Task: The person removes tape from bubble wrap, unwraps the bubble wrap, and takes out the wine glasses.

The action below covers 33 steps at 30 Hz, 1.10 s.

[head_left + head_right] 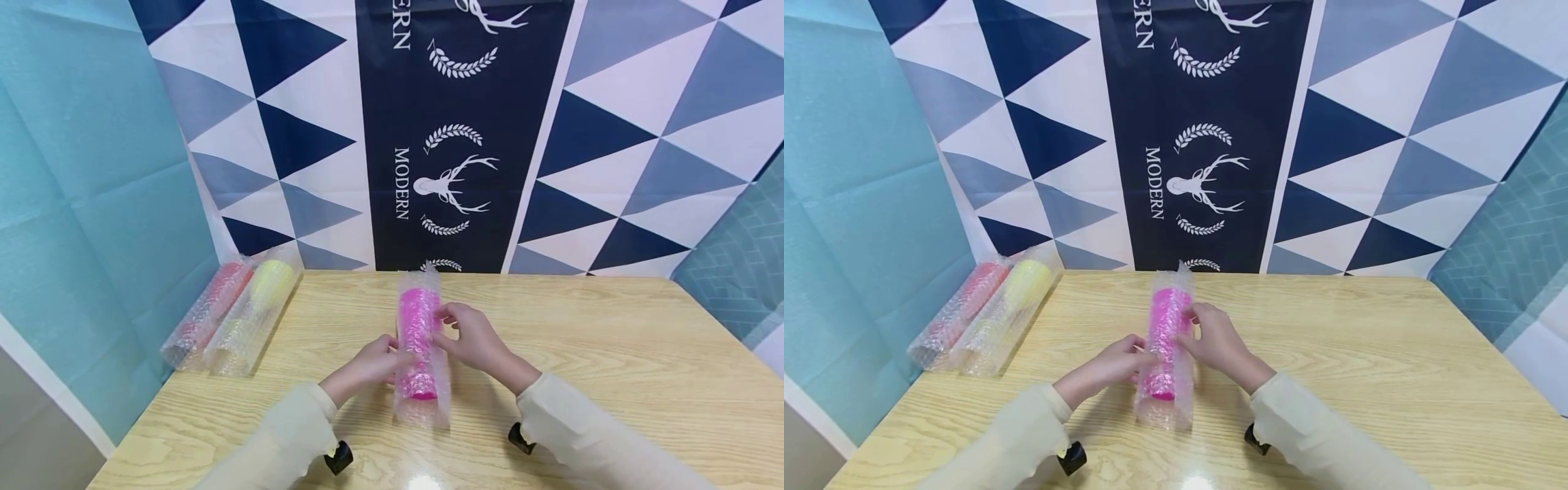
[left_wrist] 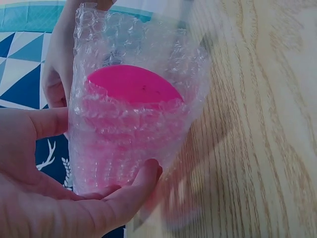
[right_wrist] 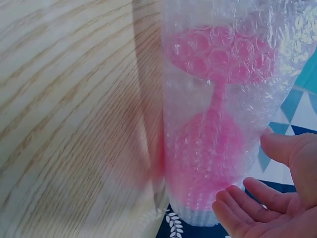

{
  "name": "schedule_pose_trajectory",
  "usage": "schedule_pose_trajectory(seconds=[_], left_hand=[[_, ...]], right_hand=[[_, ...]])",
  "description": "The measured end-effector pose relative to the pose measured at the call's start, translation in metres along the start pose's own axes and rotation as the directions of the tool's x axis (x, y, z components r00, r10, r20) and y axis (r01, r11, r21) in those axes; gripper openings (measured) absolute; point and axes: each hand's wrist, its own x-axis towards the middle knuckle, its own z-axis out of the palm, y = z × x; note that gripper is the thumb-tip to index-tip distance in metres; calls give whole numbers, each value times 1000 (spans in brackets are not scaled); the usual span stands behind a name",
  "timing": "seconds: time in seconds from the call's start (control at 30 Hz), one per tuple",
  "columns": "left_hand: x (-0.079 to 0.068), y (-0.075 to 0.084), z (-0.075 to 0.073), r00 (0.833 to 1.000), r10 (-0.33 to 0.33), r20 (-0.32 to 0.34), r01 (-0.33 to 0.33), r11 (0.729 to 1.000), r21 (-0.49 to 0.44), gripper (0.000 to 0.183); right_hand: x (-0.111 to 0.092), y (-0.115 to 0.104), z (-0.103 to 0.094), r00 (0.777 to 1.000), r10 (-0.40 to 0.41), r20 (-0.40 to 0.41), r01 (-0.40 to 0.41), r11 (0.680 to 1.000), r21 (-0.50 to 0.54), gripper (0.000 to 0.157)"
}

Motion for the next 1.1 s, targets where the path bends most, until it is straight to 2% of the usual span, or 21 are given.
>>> schedule_pose_trajectory(seconds=[0.13,0.33,0.47,0.63,0.87,1.1], left_hand=[[0,1,1,1000,4,-6,-4,1000,-2,51],[2,1,1,999,-30,-28,29,999,-25,58],[6,2,4,999,-42,-27,41,998,-55,58],[7,6,9,998,-53,-44,51,998,-46,58],[7,16,17,993,-89,-83,86,996,-28,51],[9,21,27,990,-79,-114,77,997,-24,48]], right_hand=[[-1,2,0,1000,7,-7,-7,1000,-11,37],[-2,6,-1,1000,7,-7,-7,1000,-6,38],[-3,7,-4,1000,-7,-5,7,1000,-8,37],[-1,9,-11,1000,-17,-20,16,1000,-25,36],[10,7,-22,999,-34,-40,32,998,-53,35],[27,-1,-27,998,-58,20,60,993,-105,35]])
